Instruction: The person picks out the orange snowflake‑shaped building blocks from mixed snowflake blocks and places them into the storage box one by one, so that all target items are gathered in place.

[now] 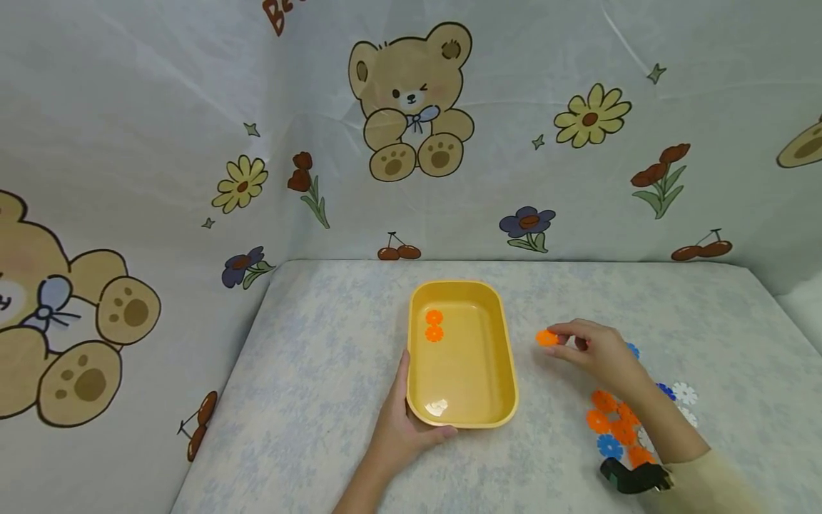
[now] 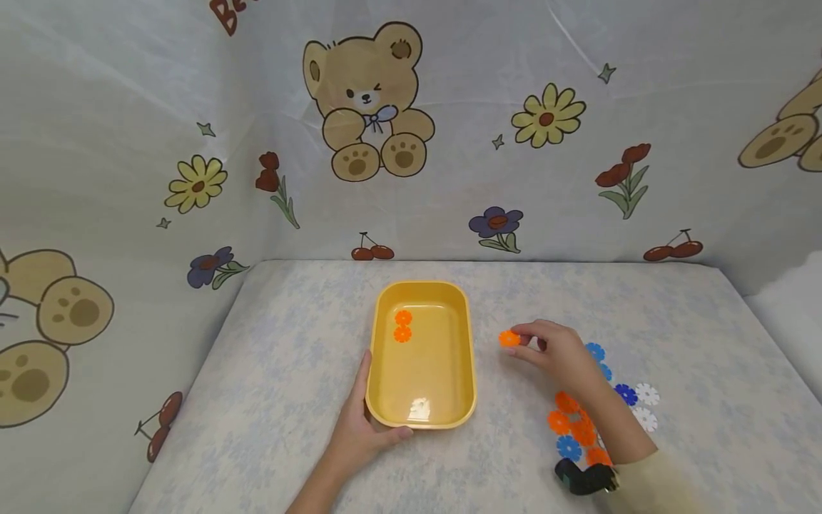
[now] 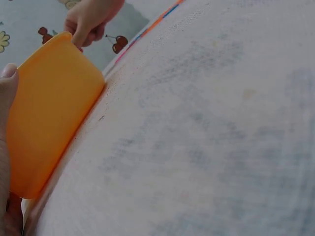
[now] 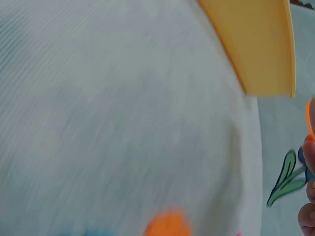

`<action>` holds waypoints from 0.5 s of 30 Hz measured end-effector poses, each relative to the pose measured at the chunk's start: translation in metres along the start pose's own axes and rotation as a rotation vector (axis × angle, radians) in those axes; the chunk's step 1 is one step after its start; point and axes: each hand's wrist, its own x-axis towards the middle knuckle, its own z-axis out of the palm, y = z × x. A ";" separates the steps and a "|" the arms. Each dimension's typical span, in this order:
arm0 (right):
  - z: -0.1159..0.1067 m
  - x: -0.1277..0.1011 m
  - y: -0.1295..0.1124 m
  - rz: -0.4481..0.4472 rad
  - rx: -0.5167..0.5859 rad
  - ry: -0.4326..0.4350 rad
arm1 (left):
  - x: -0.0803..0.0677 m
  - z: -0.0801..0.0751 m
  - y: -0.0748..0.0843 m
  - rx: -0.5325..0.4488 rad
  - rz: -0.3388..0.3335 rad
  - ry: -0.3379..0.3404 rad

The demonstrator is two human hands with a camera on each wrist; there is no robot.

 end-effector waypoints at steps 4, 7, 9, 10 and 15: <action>0.012 0.019 -0.024 0.009 0.039 0.011 | -0.001 0.000 0.000 -0.005 0.003 -0.002; 0.020 0.032 -0.043 0.005 0.080 -0.007 | -0.001 0.000 0.001 -0.010 0.004 -0.003; 0.026 0.039 -0.055 -0.011 0.099 -0.034 | -0.001 0.000 0.001 -0.011 0.004 -0.004; 0.029 0.042 -0.060 -0.021 0.105 -0.047 | -0.001 0.000 0.001 -0.012 0.003 -0.005; 0.046 0.054 -0.083 -0.112 0.085 -0.088 | 0.000 0.000 0.001 0.000 -0.001 -0.009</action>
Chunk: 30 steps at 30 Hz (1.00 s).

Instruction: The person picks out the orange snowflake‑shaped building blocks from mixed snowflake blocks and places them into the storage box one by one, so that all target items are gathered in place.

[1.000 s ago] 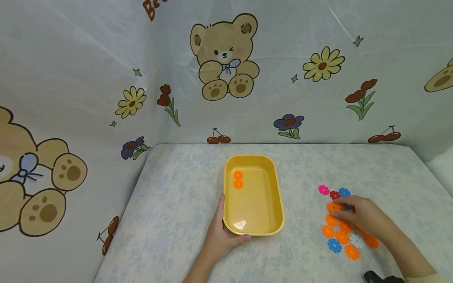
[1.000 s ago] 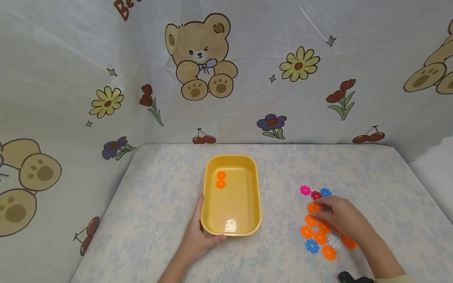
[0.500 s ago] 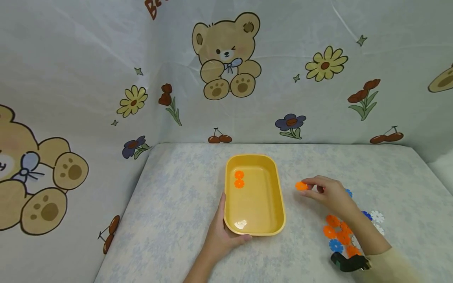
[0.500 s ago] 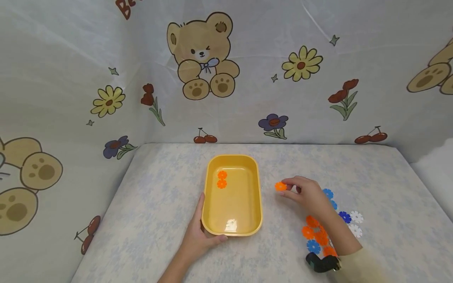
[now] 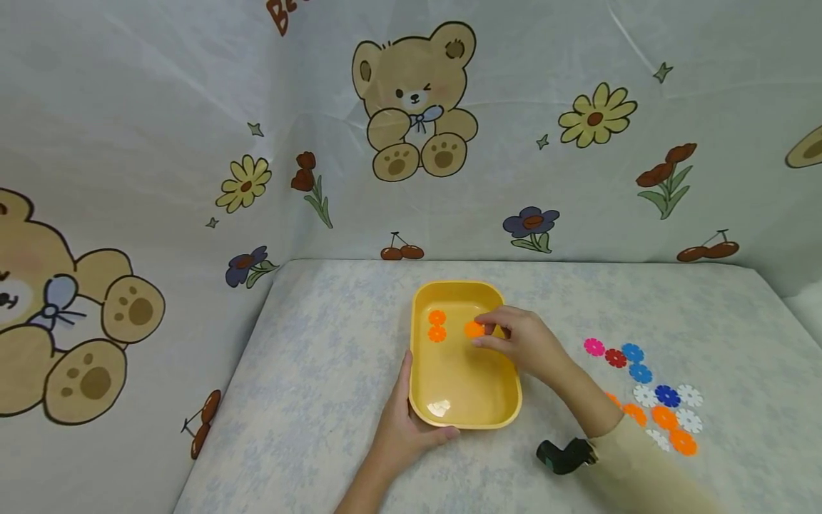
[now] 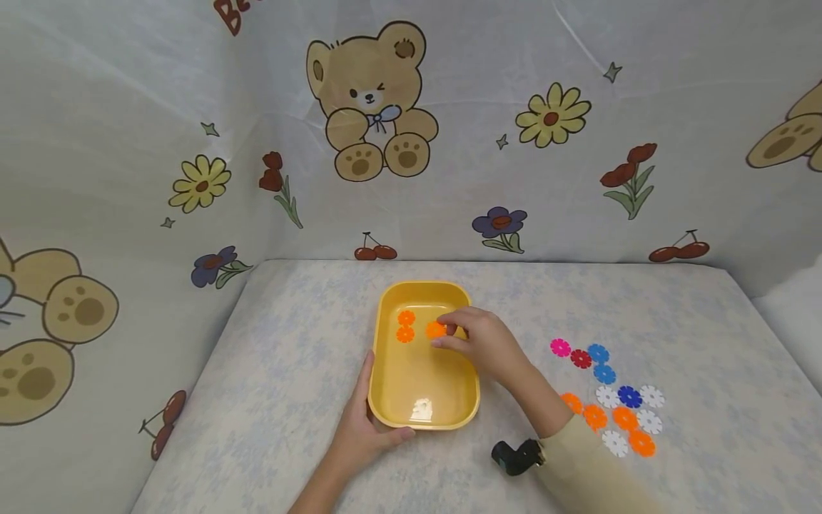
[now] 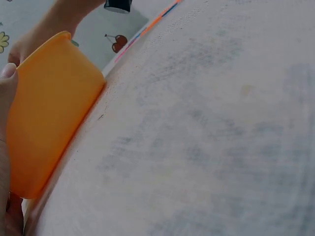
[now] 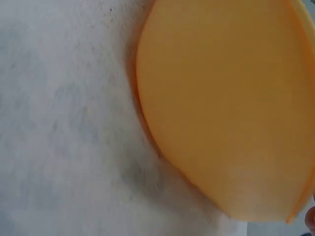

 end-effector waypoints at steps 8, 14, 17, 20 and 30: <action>0.027 0.016 -0.017 -0.095 -0.127 -0.064 | 0.001 0.000 -0.001 0.000 -0.019 0.002; 0.038 0.025 -0.025 -0.073 -0.144 -0.154 | 0.001 0.000 -0.001 -0.006 -0.025 0.000; 0.044 0.029 -0.027 -0.044 -0.147 -0.189 | 0.001 0.000 -0.001 0.005 -0.035 0.006; 0.051 0.032 -0.027 -0.012 -0.145 -0.222 | 0.000 0.000 -0.001 0.002 -0.044 0.007; 0.062 0.034 -0.024 0.058 -0.165 -0.264 | 0.000 -0.001 0.001 0.002 -0.047 0.004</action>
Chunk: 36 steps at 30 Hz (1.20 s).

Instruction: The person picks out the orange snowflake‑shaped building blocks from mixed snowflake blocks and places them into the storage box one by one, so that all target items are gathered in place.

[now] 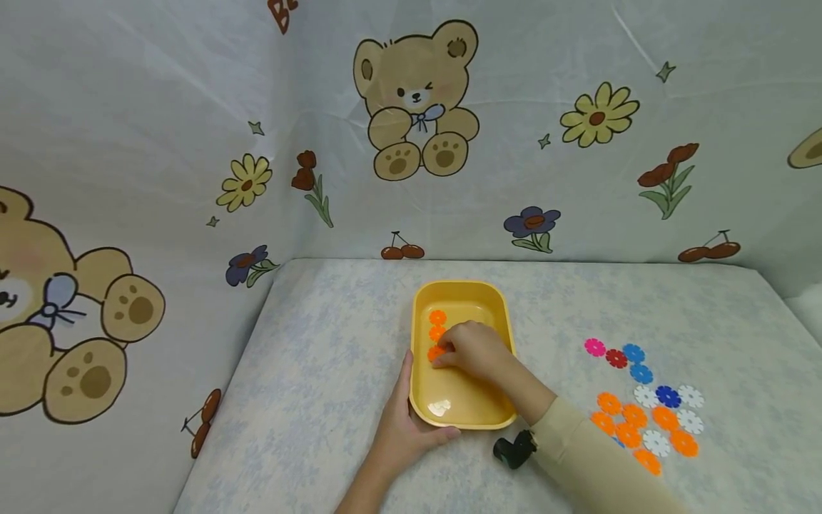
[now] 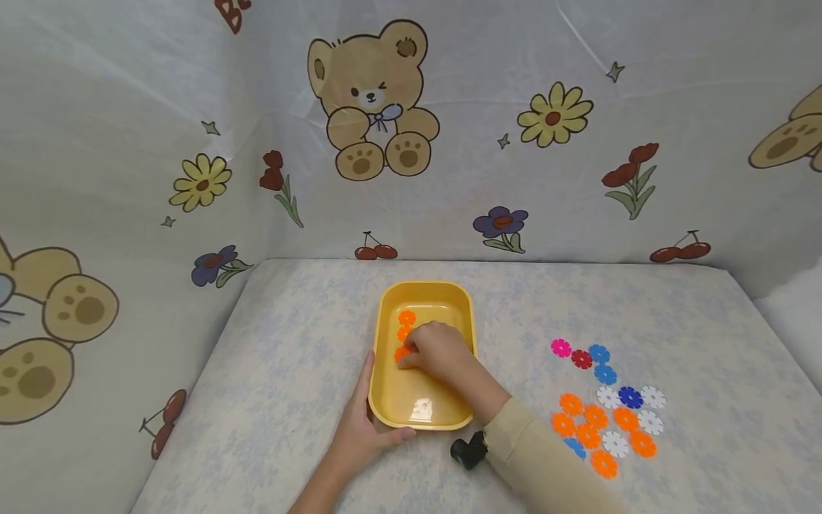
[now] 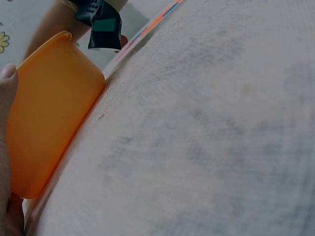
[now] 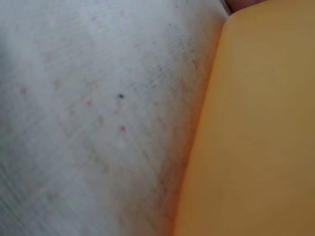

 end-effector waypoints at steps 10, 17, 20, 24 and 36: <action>0.004 0.002 0.000 0.010 -0.028 0.004 | 0.000 0.000 0.002 -0.053 0.007 -0.023; 0.004 0.000 0.000 0.031 -0.012 0.041 | 0.001 0.000 0.003 -0.061 0.021 -0.022; 0.003 0.000 0.001 0.041 -0.015 0.048 | 0.001 0.000 0.002 -0.059 0.022 -0.022; 0.003 0.000 0.001 0.038 -0.023 0.058 | 0.001 0.001 0.001 -0.042 0.029 -0.018; -0.025 -0.022 -0.003 -0.022 -0.038 0.174 | 0.000 0.000 0.002 -0.033 0.030 -0.017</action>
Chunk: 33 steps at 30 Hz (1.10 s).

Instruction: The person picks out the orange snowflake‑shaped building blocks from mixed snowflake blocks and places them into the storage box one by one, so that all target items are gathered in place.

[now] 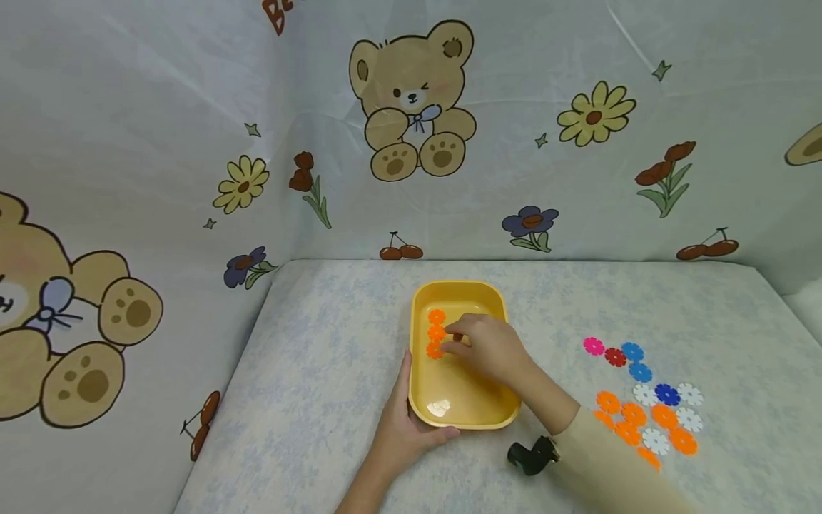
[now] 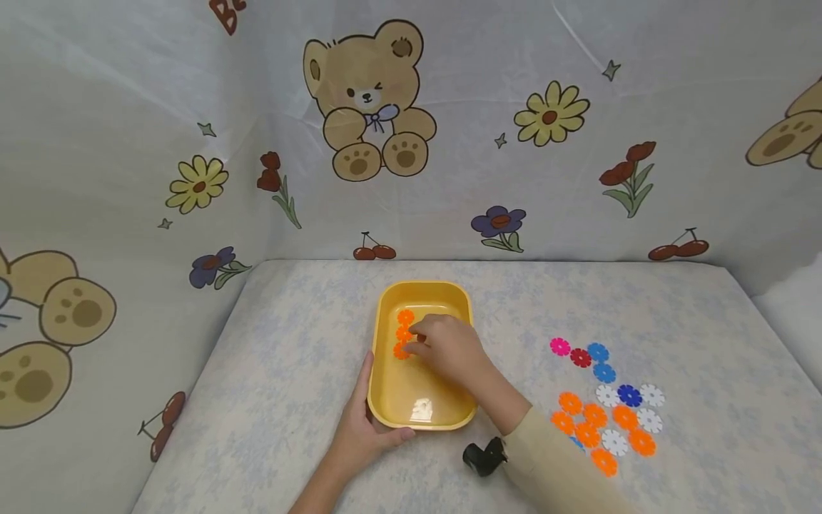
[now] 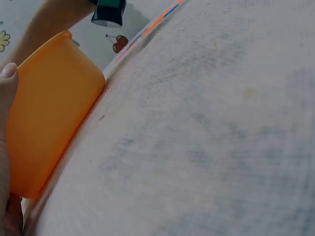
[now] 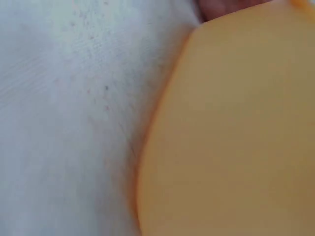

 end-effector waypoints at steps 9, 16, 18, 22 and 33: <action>-0.051 -0.050 0.039 0.088 0.011 0.171 | 0.000 0.001 -0.003 -0.014 0.017 0.002; -0.074 -0.103 0.092 0.234 -0.011 0.094 | -0.001 0.000 -0.006 -0.011 0.012 0.016; -0.076 -0.118 0.106 0.276 -0.011 0.035 | -0.001 0.000 -0.006 -0.012 0.011 0.017; -0.075 -0.147 0.130 0.319 0.008 -0.096 | -0.001 0.001 -0.005 -0.023 0.002 0.013; -0.068 -0.182 0.153 0.368 0.126 -0.245 | 0.000 0.002 -0.004 -0.015 -0.003 0.013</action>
